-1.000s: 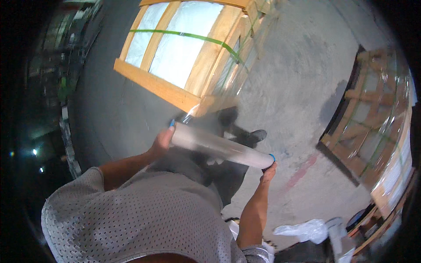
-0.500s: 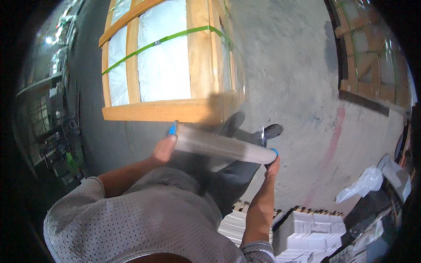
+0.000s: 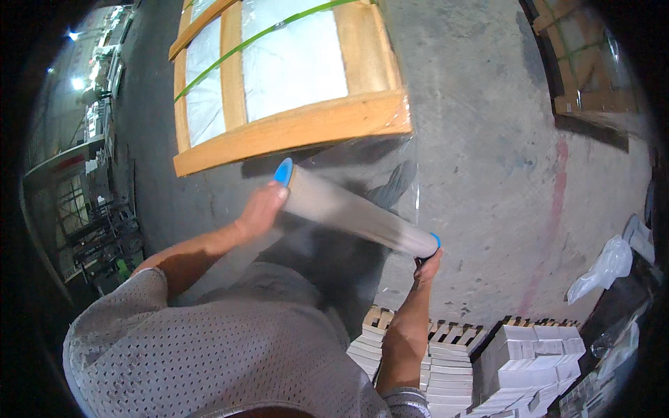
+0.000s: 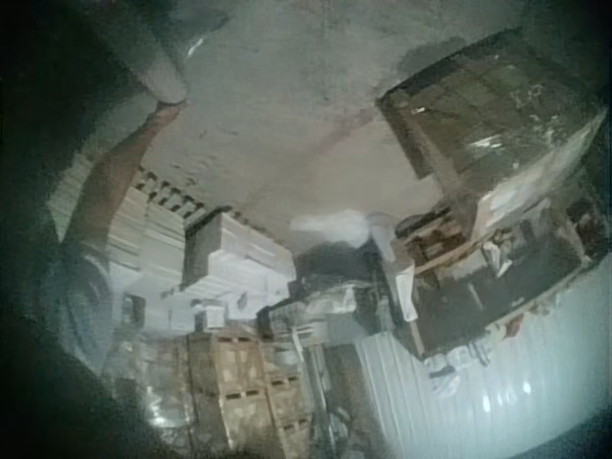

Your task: The person wraps a wooden pallet loaded with white rectangular items using a roll of clear plastic stretch film. They pull the film from the roll, encircle the pallet multiple times, and press the film to secure it, completing the wrapping of one pallet.

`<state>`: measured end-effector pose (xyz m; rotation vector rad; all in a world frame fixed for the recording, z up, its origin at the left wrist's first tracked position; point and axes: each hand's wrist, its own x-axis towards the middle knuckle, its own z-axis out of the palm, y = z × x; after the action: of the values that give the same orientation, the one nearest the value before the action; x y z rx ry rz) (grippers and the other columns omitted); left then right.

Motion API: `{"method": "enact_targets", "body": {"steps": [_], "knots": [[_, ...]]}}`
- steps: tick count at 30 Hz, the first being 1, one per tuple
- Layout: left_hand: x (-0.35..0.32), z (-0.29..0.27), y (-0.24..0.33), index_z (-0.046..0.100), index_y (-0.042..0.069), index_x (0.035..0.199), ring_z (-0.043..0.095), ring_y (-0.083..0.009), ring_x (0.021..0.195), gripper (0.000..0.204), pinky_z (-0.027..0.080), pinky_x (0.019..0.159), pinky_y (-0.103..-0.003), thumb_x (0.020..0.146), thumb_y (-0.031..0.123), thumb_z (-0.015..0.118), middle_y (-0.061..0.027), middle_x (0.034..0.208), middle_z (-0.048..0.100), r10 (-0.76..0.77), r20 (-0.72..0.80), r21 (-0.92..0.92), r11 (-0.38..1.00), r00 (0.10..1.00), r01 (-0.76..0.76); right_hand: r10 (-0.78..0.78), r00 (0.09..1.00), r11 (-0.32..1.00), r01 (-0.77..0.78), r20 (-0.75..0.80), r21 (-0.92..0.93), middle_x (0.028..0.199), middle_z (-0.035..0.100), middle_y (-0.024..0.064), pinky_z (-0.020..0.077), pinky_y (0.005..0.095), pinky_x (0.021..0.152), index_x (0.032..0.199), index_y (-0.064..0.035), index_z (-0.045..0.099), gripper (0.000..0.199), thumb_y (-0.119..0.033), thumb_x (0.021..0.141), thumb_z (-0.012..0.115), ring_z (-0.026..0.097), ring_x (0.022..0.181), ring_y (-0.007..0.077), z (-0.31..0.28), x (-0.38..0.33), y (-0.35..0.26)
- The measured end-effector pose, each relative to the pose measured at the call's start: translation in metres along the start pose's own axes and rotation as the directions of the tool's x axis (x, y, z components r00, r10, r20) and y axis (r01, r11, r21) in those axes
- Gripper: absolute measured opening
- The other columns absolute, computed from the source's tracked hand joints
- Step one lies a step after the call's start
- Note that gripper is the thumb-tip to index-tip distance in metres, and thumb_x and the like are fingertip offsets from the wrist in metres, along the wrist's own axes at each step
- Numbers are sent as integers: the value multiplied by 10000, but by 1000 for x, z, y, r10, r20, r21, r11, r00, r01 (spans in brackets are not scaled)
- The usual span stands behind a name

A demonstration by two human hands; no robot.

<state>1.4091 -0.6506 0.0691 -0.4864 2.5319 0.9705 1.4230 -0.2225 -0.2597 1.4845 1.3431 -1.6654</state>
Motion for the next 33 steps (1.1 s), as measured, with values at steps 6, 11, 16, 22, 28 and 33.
{"method": "enact_targets", "body": {"steps": [6, 11, 16, 22, 28, 33], "knots": [[-69, -3, -44, 494, -17, 816, 469, -337, 710, 380, 406, 667, -445, 1018, 278, 363, -185, 765, 506, 55, -110, -52, 997, 992, -61, -31, 999, 999, 31, 5, 9, 1221, 604, 16, 445, 459, 823, 1263, -188, 538, 595, -633, 875, 461, 549, 1100, 230, -42, -46, 75], [-117, 2, -89, 553, -46, 914, 549, -295, 781, 429, 431, 739, -432, 1023, 330, 379, -203, 852, 608, -47, -25, -482, 876, 999, 29, -71, 990, 997, 68, 120, 26, 1224, 605, -3, 410, 480, 859, 1266, -210, 541, 632, -682, 874, 391, 530, 1126, 229, -82, -65, 133], [-139, -22, -139, 566, -53, 983, 566, -351, 831, 471, 435, 776, -432, 1021, 368, 358, -258, 911, 607, 1, -5, -184, 983, 1000, -2, -165, 983, 986, 167, 76, -18, 1324, 553, 30, 404, 489, 870, 1322, -194, 504, 678, -690, 882, 363, 505, 1171, 247, -87, -108, 202], [-141, -71, -213, 566, -44, 959, 553, -418, 815, 460, 425, 757, -454, 1023, 353, 341, -284, 910, 594, 36, 161, -191, 982, 986, -5, -116, 984, 988, 128, -135, 83, 1295, 575, 47, 429, 487, 838, 1310, -170, 524, 660, -663, 906, 350, 523, 1138, 249, -37, -168, 299], [-151, -136, -306, 588, -44, 968, 585, -395, 829, 474, 436, 768, -437, 1023, 363, 353, -277, 916, 605, -10, 283, -169, 984, 959, 61, -94, 967, 979, 133, -235, 152, 1209, 610, 80, 457, 400, 834, 1275, -80, 558, 695, -647, 910, 392, 567, 1037, 247, 30, -240, 421], [-175, -179, -360, 587, -48, 938, 561, -347, 806, 506, 432, 772, -433, 1027, 386, 343, -257, 914, 607, 52, 275, -176, 984, 960, -3, -47, 958, 944, 135, -282, 303, 1242, 594, 103, 485, 408, 820, 1295, -45, 537, 712, -635, 908, 443, 573, 1075, 251, 82, -295, 504]]}}
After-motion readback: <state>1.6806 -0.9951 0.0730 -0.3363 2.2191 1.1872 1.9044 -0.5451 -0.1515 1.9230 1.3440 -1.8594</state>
